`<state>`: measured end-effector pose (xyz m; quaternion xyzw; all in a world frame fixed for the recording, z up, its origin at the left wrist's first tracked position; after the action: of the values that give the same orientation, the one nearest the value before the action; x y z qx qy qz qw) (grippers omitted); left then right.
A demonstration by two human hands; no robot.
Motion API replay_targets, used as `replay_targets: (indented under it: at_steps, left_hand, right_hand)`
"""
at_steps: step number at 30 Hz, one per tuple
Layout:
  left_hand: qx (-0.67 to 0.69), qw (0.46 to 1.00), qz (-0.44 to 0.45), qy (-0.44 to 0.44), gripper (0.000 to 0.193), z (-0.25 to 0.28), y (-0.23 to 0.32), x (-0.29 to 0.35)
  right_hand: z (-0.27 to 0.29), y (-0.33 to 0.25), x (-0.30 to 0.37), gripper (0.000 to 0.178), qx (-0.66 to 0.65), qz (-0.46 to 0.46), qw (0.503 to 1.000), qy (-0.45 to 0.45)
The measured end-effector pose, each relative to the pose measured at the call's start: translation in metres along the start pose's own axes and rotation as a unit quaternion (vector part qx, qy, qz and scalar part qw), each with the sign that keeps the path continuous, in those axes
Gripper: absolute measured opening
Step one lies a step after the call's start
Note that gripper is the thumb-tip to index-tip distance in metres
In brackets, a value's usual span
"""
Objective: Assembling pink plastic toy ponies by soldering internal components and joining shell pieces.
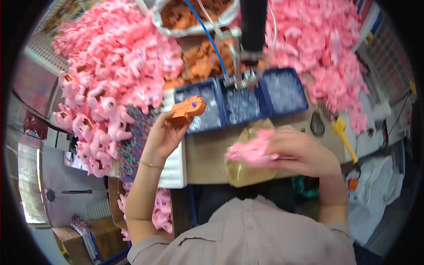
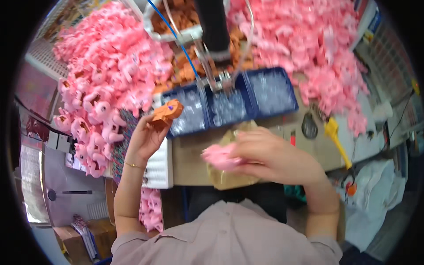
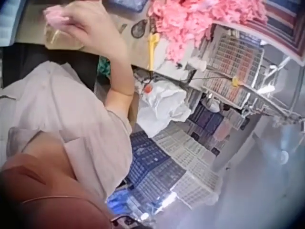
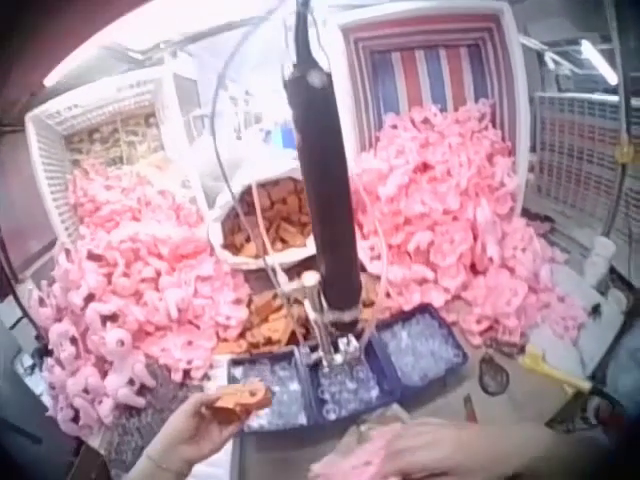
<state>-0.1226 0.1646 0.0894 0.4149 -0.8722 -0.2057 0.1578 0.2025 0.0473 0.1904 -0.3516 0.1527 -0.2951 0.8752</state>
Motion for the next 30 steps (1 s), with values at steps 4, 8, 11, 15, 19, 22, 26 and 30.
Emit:
replay_targets:
  at_steps: [4, 8, 11, 15, 19, 22, 26, 30]
  left_hand:
    - [-0.036, 0.999, -0.005, 0.04, 0.038, 0.003, -0.029, 0.033]
    - [0.001, 0.999, 0.011, 0.051, 0.037, 0.015, -0.047, 0.049]
    - [0.001, 0.997, 0.019, 0.075, 0.04, 0.01, -0.069, 0.049]
    - [-0.089, 0.992, 0.02, 0.089, 0.049, -0.009, -0.097, 0.048]
    - [-0.148, 0.978, -0.034, 0.141, 0.055, -0.015, -0.089, 0.076]
    - [-0.194, 0.968, -0.058, 0.15, 0.054, -0.019, -0.082, 0.083]
    - [-0.181, 0.97, -0.002, 0.16, 0.038, -0.016, -0.1, 0.06]
    - [-0.194, 0.969, 0.09, 0.126, 0.029, -0.02, -0.113, 0.039]
  right_hand:
    - [-0.024, 0.021, -0.002, 0.021, 0.149, -0.05, 0.98, -0.123]
    - [-0.043, 0.051, 0.021, 0.03, 0.379, -0.167, 0.909, -0.041]
    - [-0.07, 0.056, 0.009, 0.032, 0.338, -0.184, 0.922, 0.033]
    - [-0.135, 0.054, -0.019, 0.05, 0.217, -0.197, 0.954, 0.063]
    - [-0.116, 0.063, 0.001, 0.05, 0.221, -0.163, 0.962, -0.004]
    - [-0.102, 0.059, 0.02, 0.05, 0.261, -0.204, 0.933, -0.139]
    - [-0.105, 0.053, 0.007, 0.049, 0.177, -0.177, 0.965, -0.072]
    - [-0.116, 0.065, 0.008, 0.048, 0.156, -0.165, 0.974, 0.011]
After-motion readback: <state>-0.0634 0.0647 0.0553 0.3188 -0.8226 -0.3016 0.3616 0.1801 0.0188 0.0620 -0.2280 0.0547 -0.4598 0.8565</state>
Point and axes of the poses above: each hand's wrist, its own x-axis away from the middle knuckle, its own z-axis out of the back of the hand, y = z × x, the point moved 1 cm from there along -x, towards the middle knuckle, and after that the axes turned 15 degrees about -y, right-handed, at the moved point
